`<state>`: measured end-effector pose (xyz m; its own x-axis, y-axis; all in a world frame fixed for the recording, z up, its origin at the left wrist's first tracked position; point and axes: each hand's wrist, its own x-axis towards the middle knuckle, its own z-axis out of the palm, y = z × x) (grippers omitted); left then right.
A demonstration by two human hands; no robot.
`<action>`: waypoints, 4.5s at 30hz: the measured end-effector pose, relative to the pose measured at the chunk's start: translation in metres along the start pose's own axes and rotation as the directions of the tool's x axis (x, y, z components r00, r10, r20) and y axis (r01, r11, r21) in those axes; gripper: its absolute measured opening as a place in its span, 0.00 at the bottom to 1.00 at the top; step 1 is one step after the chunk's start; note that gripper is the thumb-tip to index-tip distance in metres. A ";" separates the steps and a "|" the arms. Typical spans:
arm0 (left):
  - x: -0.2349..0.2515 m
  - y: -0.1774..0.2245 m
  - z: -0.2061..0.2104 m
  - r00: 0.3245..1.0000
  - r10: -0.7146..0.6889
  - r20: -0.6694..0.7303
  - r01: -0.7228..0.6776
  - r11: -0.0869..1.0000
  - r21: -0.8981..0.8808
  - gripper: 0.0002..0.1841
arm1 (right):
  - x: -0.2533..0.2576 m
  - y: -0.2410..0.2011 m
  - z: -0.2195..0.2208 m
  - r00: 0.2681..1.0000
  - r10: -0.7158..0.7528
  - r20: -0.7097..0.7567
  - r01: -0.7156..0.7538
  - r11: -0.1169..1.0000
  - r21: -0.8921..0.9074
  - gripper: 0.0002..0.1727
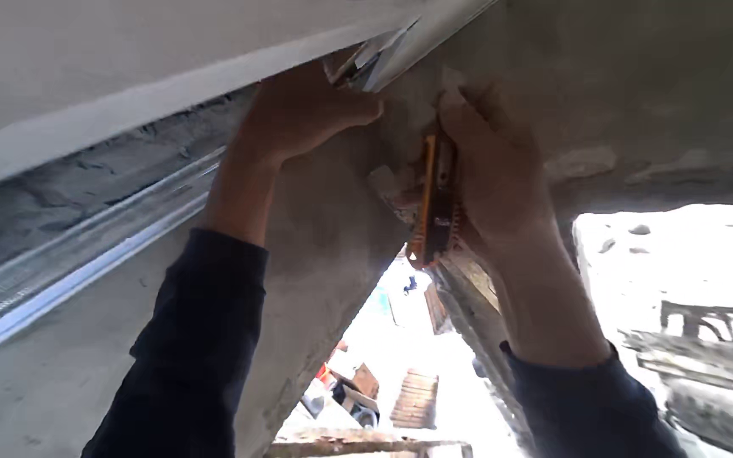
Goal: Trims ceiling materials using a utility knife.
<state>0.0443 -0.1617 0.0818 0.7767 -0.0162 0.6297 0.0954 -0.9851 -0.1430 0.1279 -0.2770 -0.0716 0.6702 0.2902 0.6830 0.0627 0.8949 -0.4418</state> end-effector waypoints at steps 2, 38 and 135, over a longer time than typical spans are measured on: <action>-0.004 -0.006 -0.002 0.999 0.036 -0.027 -0.038 0.996 -0.076 0.26 | 0.003 -0.006 0.012 1.000 0.007 0.006 -0.008 0.998 0.069 0.12; 0.006 0.013 -0.007 0.922 0.203 0.330 -0.064 0.920 -0.386 0.07 | 0.026 -0.009 0.030 0.972 0.235 0.033 -0.222 0.852 0.474 0.19; 0.008 -0.022 -0.021 0.843 0.228 0.487 0.108 0.815 -0.569 0.04 | 0.006 -0.001 0.079 0.955 0.264 -0.136 -0.116 0.753 0.647 0.19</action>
<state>0.0351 -0.1438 0.1056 0.9799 -0.1549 0.1259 -0.1922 -0.9022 0.3862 0.0729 -0.2496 -0.0212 0.7569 0.4673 0.4568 -0.5094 0.8598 -0.0355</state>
